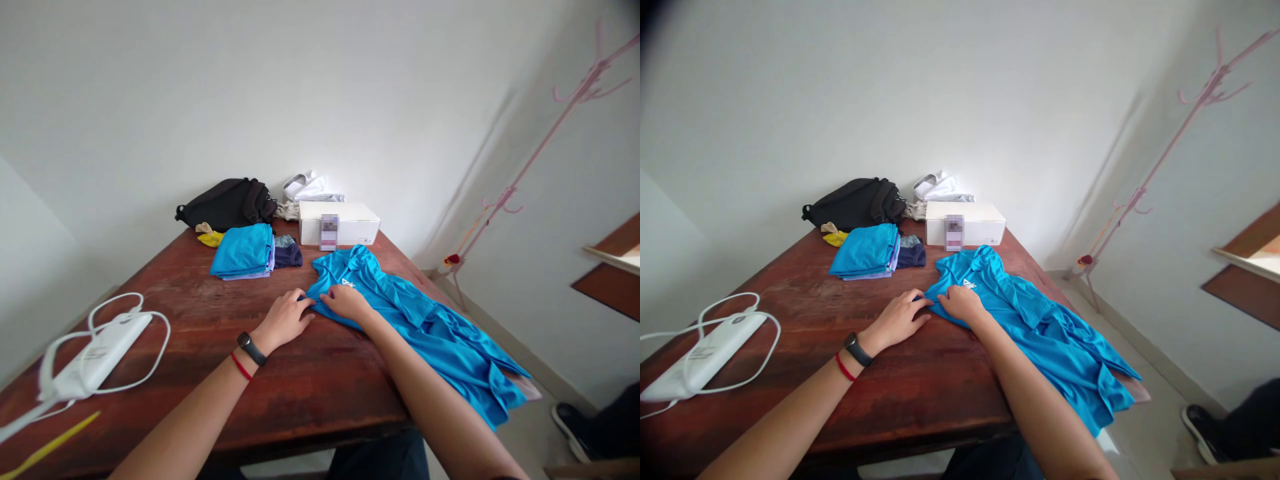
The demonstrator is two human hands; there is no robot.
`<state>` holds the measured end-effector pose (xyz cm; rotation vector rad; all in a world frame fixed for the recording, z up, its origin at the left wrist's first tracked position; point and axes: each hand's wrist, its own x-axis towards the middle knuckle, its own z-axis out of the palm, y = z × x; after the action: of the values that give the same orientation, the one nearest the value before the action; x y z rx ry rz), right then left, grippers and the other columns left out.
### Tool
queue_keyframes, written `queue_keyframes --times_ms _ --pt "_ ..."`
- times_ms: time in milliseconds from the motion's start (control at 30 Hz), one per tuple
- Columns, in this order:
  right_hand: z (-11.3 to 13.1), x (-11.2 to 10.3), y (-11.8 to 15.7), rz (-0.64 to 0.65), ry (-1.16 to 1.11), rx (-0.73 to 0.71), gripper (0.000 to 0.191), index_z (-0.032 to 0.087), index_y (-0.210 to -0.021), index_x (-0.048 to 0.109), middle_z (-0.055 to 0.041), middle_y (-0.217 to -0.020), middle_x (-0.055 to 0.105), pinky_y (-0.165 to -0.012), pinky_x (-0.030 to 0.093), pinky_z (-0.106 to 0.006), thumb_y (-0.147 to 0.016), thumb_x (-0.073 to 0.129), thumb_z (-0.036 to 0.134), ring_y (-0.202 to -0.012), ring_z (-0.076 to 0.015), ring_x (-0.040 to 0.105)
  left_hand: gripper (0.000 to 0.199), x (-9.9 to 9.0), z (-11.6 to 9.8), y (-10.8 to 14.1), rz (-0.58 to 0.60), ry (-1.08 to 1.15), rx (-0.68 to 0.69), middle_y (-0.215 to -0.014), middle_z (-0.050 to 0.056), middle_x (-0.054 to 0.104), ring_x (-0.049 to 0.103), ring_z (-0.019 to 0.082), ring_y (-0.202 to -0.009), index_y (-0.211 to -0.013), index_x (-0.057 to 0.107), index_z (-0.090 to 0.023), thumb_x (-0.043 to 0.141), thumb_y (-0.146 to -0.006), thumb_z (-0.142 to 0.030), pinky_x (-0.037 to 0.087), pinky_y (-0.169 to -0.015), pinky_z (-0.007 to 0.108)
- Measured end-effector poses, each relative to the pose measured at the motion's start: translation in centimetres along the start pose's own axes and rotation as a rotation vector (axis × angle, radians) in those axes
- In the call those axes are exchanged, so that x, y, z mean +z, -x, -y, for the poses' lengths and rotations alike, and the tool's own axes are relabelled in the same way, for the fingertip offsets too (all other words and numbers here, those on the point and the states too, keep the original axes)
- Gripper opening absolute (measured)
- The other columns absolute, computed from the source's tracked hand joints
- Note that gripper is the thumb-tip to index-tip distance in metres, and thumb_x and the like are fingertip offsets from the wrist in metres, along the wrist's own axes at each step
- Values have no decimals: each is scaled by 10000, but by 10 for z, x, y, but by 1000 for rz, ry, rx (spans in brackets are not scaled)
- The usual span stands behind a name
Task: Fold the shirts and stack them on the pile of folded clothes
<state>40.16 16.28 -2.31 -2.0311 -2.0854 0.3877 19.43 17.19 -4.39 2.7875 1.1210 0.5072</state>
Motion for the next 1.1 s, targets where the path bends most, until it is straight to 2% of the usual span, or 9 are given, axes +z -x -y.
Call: queue_keyframes --times_ms 100,233,467,533,667,733,900,1000,1100 --pt "5 -6 7 115 92 -54 457 165 -896 771 -154 -986 781 -760 476 -311 -988 493 515 -945 -298 725 221 1 3 0 -21 -13 -26 -1200 88 627 626 270 -1119 -1162 707 -252 612 -974 -319 510 -983 401" --pt "12 -9 15 196 130 -117 422 185 -923 779 -115 -972 786 -725 456 -295 -953 556 542 -938 -279 721 169 2 6 0 -50 -20 -64 -1143 79 633 621 263 -1107 -1103 707 -254 608 -975 -301 507 -942 381" --pt "12 -13 22 244 79 -185 308 193 -916 752 -64 -924 771 -687 414 -275 -910 655 486 -860 -232 692 218 3 17 0 -86 -76 -172 -1161 85 657 616 281 -1115 -1163 699 -258 617 -970 -317 506 -904 391" --pt "5 -17 32 196 58 -155 280 186 -960 740 -69 -963 761 -717 425 -279 -898 675 451 -883 -230 686 248 4 20 1 -96 -92 -203 -1199 97 652 614 289 -1120 -1191 693 -252 618 -967 -328 505 -903 400" --pt "-32 -22 70 25 153 -38 302 155 -1057 714 -124 -1107 717 -884 431 -320 -879 690 398 -1053 -275 668 268 5 23 2 -106 -116 -254 -1240 113 645 607 307 -1134 -1206 693 -249 581 -979 -337 502 -891 418" --pt "-60 -25 95 27 184 40 307 164 -1067 701 -125 -1105 710 -885 432 -325 -883 676 408 -1068 -280 667 279 5 21 2 -104 -116 -276 -1251 116 644 603 316 -1144 -1215 694 -252 574 -979 -340 500 -887 425" --pt "-127 -38 157 83 233 172 241 187 -989 674 -102 -973 739 -781 430 -329 -931 580 402 -930 -272 704 305 5 17 1 -98 -97 -319 -1246 120 651 608 323 -1130 -1229 690 -231 572 -971 -344 498 -884 442" --pt "-144 -43 184 129 235 175 203 198 -933 664 -83 -899 742 -729 414 -328 -950 513 332 -856 -259 704 306 5 16 0 -101 -88 -332 -1239 140 650 600 335 -1149 -1213 691 -199 577 -964 -336 493 -895 453" --pt "-142 -42 198 77 184 148 222 208 -851 635 -67 -838 726 -705 405 -322 -953 479 328 -810 -246 689 293 4 16 0 -103 -86 -337 -1231 150 654 601 337 -1145 -1182 698 -183 576 -963 -336 495 -892 455"
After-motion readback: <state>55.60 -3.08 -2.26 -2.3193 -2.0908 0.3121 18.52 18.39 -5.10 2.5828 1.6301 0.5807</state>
